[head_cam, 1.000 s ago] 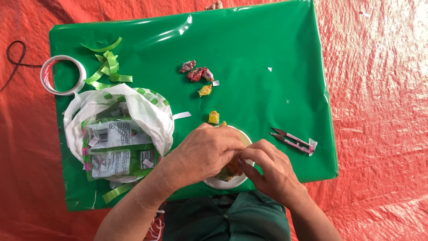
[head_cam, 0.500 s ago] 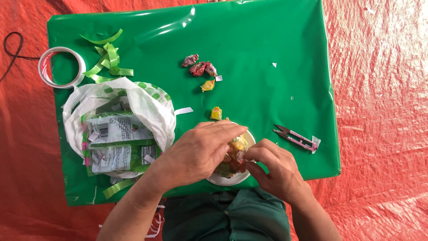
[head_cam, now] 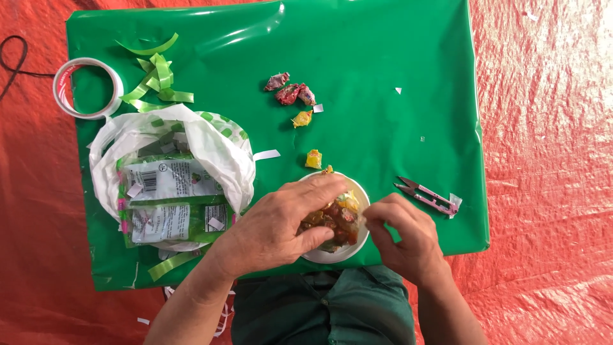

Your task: The person assembles a decorative ball by pressing individually wrapped candies together on a plate. They then apply a strip of white tape around the top of the candy ball to secure it.

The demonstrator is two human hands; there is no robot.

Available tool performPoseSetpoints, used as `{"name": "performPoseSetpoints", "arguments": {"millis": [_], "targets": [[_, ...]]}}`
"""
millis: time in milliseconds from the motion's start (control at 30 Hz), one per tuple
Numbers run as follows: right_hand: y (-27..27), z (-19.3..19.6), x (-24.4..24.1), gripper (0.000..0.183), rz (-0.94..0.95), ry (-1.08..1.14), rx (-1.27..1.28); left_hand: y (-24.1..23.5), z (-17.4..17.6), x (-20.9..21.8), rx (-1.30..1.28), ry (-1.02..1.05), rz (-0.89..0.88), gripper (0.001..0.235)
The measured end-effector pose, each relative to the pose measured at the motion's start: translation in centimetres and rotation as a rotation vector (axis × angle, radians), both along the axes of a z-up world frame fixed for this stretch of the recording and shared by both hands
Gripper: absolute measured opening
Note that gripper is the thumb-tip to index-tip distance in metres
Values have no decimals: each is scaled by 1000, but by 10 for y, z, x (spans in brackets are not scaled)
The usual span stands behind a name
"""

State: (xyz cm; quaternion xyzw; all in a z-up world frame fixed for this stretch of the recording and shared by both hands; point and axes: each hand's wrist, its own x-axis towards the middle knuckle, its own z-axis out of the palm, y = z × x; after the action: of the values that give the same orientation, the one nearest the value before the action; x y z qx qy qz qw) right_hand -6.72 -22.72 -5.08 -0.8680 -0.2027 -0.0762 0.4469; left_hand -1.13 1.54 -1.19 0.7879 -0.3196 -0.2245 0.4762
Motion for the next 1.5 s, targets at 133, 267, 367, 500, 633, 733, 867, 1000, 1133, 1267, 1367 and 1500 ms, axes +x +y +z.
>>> {"name": "performPoseSetpoints", "arguments": {"millis": [133, 267, 367, 500, 633, 733, 867, 1000, 1133, 1267, 1367, 1500], "targets": [[-5, -17, -5, 40, -16, 56, -29, 7, -21, -17, -22, -46, 76, 79], [2, -31, -10, 63, 79, 93, 26, 5, -46, -38, -28, -285, 164, 106], [4, -40, -14, 57, 88, 63, 46, -2, -53, -45, -28, -323, 197, 96], [6, -42, -16, 57, 104, 73, 61, -8, -58, -46, -17, -384, 212, 76], [8, -40, -15, 59, 108, 83, 57, -15, -48, -39, -52, -407, 225, 64], [11, -36, -13, 62, 107, 84, 67, -24, -36, -32, -142, -490, 301, 39], [10, -39, -14, 61, 123, 95, 97, -29, -21, -24, -65, -642, 266, 5], [7, -44, -19, 67, 137, 184, 113, -29, -18, -24, 49, -671, 236, 9], [4, -49, -20, 64, 143, 149, 107, -27, -15, -23, 74, -670, 230, 10], [6, -44, -21, 68, 133, 175, 88, -25, -10, -23, 80, -608, 203, 14], [1, -57, -27, 71, 125, 194, 89, -19, -11, -25, 58, -540, 197, 35], [3, -45, -17, 66, 174, 79, 204, -6, -23, -30, -58, -492, 255, 56]]}}
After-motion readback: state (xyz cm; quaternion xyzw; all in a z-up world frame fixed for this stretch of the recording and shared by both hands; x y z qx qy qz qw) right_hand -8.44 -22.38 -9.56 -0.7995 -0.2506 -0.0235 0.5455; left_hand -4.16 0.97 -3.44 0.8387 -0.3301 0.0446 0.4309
